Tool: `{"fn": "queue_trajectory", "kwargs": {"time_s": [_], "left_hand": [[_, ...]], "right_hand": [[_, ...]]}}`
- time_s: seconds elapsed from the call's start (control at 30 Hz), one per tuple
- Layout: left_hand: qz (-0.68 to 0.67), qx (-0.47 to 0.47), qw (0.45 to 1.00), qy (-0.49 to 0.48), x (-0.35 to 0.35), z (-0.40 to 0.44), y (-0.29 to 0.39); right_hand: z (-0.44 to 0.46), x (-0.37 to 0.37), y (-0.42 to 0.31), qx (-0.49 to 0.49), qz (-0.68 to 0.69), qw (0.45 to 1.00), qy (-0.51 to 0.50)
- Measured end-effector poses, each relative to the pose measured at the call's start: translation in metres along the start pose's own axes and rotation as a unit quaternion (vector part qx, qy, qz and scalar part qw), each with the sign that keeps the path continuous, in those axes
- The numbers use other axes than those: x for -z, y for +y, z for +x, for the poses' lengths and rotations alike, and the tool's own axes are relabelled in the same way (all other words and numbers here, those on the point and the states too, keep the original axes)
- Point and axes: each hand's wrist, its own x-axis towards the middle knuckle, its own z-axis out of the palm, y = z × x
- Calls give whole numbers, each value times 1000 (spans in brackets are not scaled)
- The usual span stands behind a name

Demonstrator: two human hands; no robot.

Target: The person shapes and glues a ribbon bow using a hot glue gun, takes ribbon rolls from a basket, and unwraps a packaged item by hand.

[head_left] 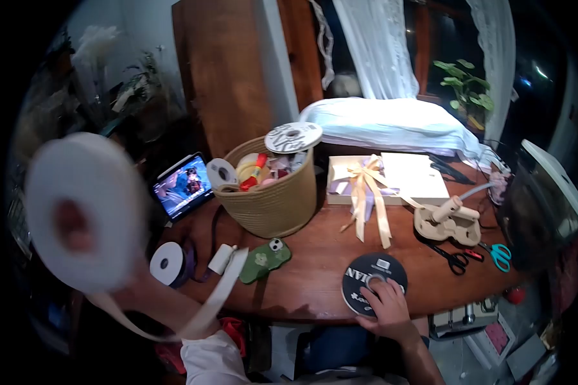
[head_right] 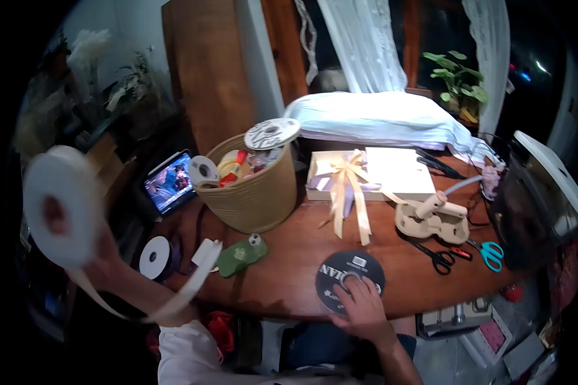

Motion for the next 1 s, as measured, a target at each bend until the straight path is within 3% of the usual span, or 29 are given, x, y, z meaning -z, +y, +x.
{"fn": "queue_trajectory", "kwargs": {"time_s": [0.07, 0.13, 0.2, 0.23, 0.3, 0.37, 0.43, 0.5, 0.53, 0.63, 0.67, 0.77, 0.8, 0.93, 1.0], "left_hand": [[237, 76, 964, -93, -77, -51, -15], [232, 347, 905, -79, -104, -109, -18], [23, 570, 799, -189, -116, -156, -32], [10, 540, 789, -292, -114, -185, -42], [-108, 598, 738, -295, -134, -222, -44], [-119, 600, 739, -284, -151, -238, -40], [-141, 565, 762, -282, -151, -253, -53], [-217, 595, 753, -179, -160, -260, -55], [-216, 632, 729, -147, -165, -258, -53], [-334, 684, 621, -186, -154, -272, -58], [-320, 731, 573, -188, -149, -268, -53], [-171, 745, 597, -242, -124, -269, -47], [-116, 761, 614, -175, -131, -256, -41], [-119, 712, 681, -125, -106, -252, -38], [-97, 698, 699, -124, -99, -248, -37]], "right_hand": [[3, 23, -5, 0, 67, 998, 5], [-4, 35, -7, -12, 145, 989, 36], [-10, 36, -16, -39, 348, 929, 124], [-13, 36, -19, -49, 442, 880, 168], [-19, 37, -21, -31, 461, 872, 165], [-30, 53, -17, -48, 346, 932, 96], [-31, 59, -22, -52, 250, 956, 143], [-30, 62, -20, -31, 179, 967, 177], [-30, 62, -18, -10, 159, 969, 190], [-29, 66, -14, 19, 113, 961, 253], [-29, 69, -13, 18, 106, 954, 278], [-37, 71, -3, -21, 69, 940, 333], [-42, 70, 2, -42, 66, 934, 349], [-51, 61, 5, -126, 199, 873, 428], [-54, 57, 8, -153, 203, 866, 430]]}}
